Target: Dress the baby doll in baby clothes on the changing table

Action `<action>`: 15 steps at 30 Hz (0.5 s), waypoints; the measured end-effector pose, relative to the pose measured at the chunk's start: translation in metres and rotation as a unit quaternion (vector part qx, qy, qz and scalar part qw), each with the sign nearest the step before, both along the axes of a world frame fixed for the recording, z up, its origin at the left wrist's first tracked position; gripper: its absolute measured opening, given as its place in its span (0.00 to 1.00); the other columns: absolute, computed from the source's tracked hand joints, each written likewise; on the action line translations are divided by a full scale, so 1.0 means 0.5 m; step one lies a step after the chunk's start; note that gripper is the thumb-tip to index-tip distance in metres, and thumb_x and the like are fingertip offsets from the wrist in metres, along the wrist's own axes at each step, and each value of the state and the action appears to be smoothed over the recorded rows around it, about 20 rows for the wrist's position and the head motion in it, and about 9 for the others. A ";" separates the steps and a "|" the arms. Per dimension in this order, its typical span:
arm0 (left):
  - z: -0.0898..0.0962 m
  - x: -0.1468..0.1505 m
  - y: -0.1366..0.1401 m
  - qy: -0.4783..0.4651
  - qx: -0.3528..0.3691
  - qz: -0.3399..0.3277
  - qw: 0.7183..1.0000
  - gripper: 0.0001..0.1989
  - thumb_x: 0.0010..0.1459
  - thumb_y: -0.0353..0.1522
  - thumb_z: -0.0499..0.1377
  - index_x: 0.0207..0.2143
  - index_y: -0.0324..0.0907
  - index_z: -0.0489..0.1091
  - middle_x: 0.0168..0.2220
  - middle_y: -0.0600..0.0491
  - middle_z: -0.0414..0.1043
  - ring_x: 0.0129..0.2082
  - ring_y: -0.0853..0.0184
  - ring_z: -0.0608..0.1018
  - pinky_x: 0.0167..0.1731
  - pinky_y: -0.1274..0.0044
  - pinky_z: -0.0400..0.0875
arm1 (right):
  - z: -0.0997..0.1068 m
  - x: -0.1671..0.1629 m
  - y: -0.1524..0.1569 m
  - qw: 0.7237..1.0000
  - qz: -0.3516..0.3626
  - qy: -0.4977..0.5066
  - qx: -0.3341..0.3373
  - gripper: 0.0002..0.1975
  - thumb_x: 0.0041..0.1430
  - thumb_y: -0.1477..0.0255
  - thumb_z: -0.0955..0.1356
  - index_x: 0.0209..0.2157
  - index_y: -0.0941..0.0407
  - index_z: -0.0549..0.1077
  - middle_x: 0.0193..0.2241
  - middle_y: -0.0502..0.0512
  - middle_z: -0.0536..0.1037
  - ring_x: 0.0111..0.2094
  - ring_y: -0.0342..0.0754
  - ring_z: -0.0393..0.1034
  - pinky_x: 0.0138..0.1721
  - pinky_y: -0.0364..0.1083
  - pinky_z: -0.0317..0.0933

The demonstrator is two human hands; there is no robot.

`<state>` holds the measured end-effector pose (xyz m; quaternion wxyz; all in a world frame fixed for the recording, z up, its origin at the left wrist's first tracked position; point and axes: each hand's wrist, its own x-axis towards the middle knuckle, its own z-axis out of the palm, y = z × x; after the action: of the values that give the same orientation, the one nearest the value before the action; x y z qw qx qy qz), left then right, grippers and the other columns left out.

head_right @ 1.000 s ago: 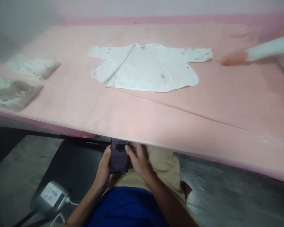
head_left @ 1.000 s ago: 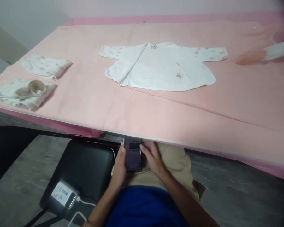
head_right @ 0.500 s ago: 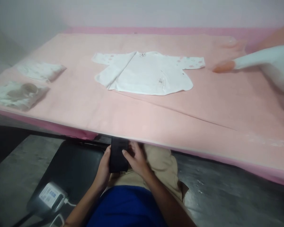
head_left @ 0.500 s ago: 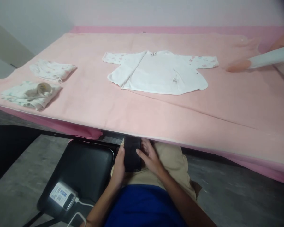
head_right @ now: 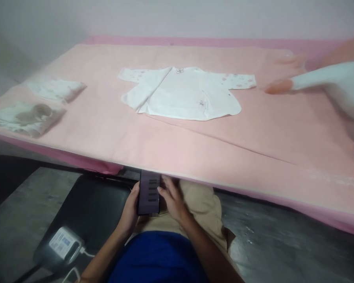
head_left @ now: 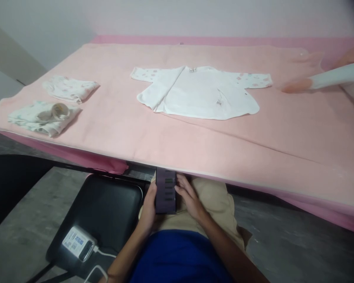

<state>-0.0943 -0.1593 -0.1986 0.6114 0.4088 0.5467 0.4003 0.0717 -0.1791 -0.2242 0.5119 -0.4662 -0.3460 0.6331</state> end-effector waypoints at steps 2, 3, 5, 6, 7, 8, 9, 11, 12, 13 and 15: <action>0.004 -0.001 0.001 -0.003 0.000 -0.006 1.000 0.30 0.70 0.51 0.54 0.69 0.48 0.67 0.71 0.50 0.64 0.73 0.51 0.61 0.71 0.62 0.56 | -0.001 0.006 -0.011 0.999 0.024 0.015 -0.019 0.23 0.68 0.56 0.70 0.61 0.46 0.71 0.64 0.54 0.72 0.67 0.57 0.64 0.69 0.56 0.56; 0.005 -0.001 0.001 -0.006 -0.001 -0.010 1.000 0.30 0.70 0.50 0.54 0.68 0.49 0.67 0.71 0.50 0.64 0.73 0.51 0.61 0.71 0.62 0.56 | -0.002 0.007 -0.016 0.999 0.038 0.025 -0.022 0.24 0.68 0.56 0.70 0.62 0.46 0.70 0.65 0.54 0.72 0.68 0.57 0.64 0.69 0.56 0.57; 0.005 -0.004 0.001 -0.014 -0.003 -0.021 1.000 0.28 0.71 0.49 0.54 0.66 0.48 0.70 0.70 0.50 0.65 0.72 0.51 0.62 0.70 0.62 0.57 | -0.005 0.009 -0.027 0.997 0.068 0.042 -0.017 0.30 0.66 0.57 0.72 0.66 0.46 0.65 0.65 0.56 0.71 0.67 0.58 0.65 0.68 0.57 0.59; 0.004 -0.005 0.001 -0.019 -0.005 -0.026 0.999 0.26 0.71 0.49 0.54 0.64 0.48 0.71 0.69 0.50 0.67 0.72 0.50 0.62 0.70 0.62 0.57 | -0.006 0.009 -0.031 0.995 0.084 0.046 -0.012 0.34 0.66 0.58 0.73 0.69 0.46 0.61 0.66 0.57 0.71 0.66 0.58 0.66 0.68 0.58 0.59; 0.002 -0.007 0.001 -0.022 -0.006 -0.031 0.999 0.26 0.71 0.49 0.53 0.63 0.48 0.72 0.68 0.49 0.69 0.72 0.50 0.63 0.70 0.62 0.58 | -0.005 0.010 -0.034 0.994 0.099 0.046 -0.008 0.38 0.65 0.59 0.74 0.71 0.46 0.57 0.66 0.58 0.70 0.66 0.57 0.66 0.68 0.59 0.59; 0.000 -0.009 0.001 -0.025 -0.007 -0.035 0.999 0.25 0.71 0.49 0.53 0.62 0.48 0.73 0.67 0.49 0.70 0.72 0.50 0.63 0.69 0.62 0.59 | -0.005 0.010 -0.036 0.993 0.111 0.043 -0.004 0.41 0.65 0.60 0.74 0.72 0.46 0.54 0.67 0.59 0.68 0.67 0.57 0.66 0.68 0.59 0.59; -0.001 -0.010 0.002 -0.026 -0.007 -0.037 0.999 0.25 0.71 0.50 0.53 0.61 0.48 0.73 0.65 0.49 0.71 0.71 0.50 0.64 0.69 0.62 0.59 | -0.003 0.011 -0.036 0.992 0.119 0.040 0.000 0.43 0.64 0.61 0.75 0.73 0.46 0.51 0.68 0.60 0.67 0.67 0.57 0.65 0.69 0.60 0.58; -0.004 -0.012 0.002 -0.024 -0.007 -0.037 0.999 0.26 0.71 0.50 0.54 0.62 0.48 0.73 0.64 0.48 0.72 0.69 0.49 0.66 0.67 0.61 0.61 | 0.001 0.010 -0.036 0.991 0.129 0.036 0.007 0.46 0.63 0.62 0.75 0.74 0.47 0.49 0.70 0.61 0.64 0.69 0.56 0.62 0.70 0.60 0.56; -0.004 -0.012 0.002 -0.024 -0.008 -0.035 0.999 0.26 0.70 0.50 0.54 0.62 0.47 0.72 0.64 0.48 0.72 0.68 0.49 0.68 0.67 0.60 0.62 | 0.002 0.009 -0.035 0.991 0.129 0.033 0.009 0.47 0.63 0.62 0.76 0.74 0.48 0.48 0.71 0.61 0.63 0.70 0.56 0.61 0.70 0.60 0.56; -0.004 -0.012 0.001 -0.026 -0.011 -0.033 0.999 0.27 0.70 0.50 0.54 0.62 0.47 0.72 0.64 0.47 0.72 0.67 0.49 0.69 0.66 0.60 0.63 | 0.004 0.007 -0.034 0.991 0.126 0.030 0.008 0.47 0.62 0.63 0.76 0.74 0.48 0.48 0.71 0.62 0.63 0.70 0.56 0.61 0.70 0.60 0.56; -0.003 -0.011 0.000 -0.030 -0.017 -0.028 0.999 0.26 0.70 0.50 0.54 0.62 0.47 0.72 0.64 0.47 0.73 0.65 0.49 0.71 0.66 0.60 0.64 | 0.005 0.004 -0.032 0.993 0.119 0.021 0.007 0.47 0.62 0.63 0.76 0.74 0.49 0.49 0.69 0.63 0.65 0.69 0.56 0.62 0.70 0.60 0.57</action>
<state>-0.1000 -0.1593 -0.2001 0.6451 0.4013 0.5230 0.3863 0.0737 -0.1952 -0.2218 0.4430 -0.4050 -0.3929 0.6967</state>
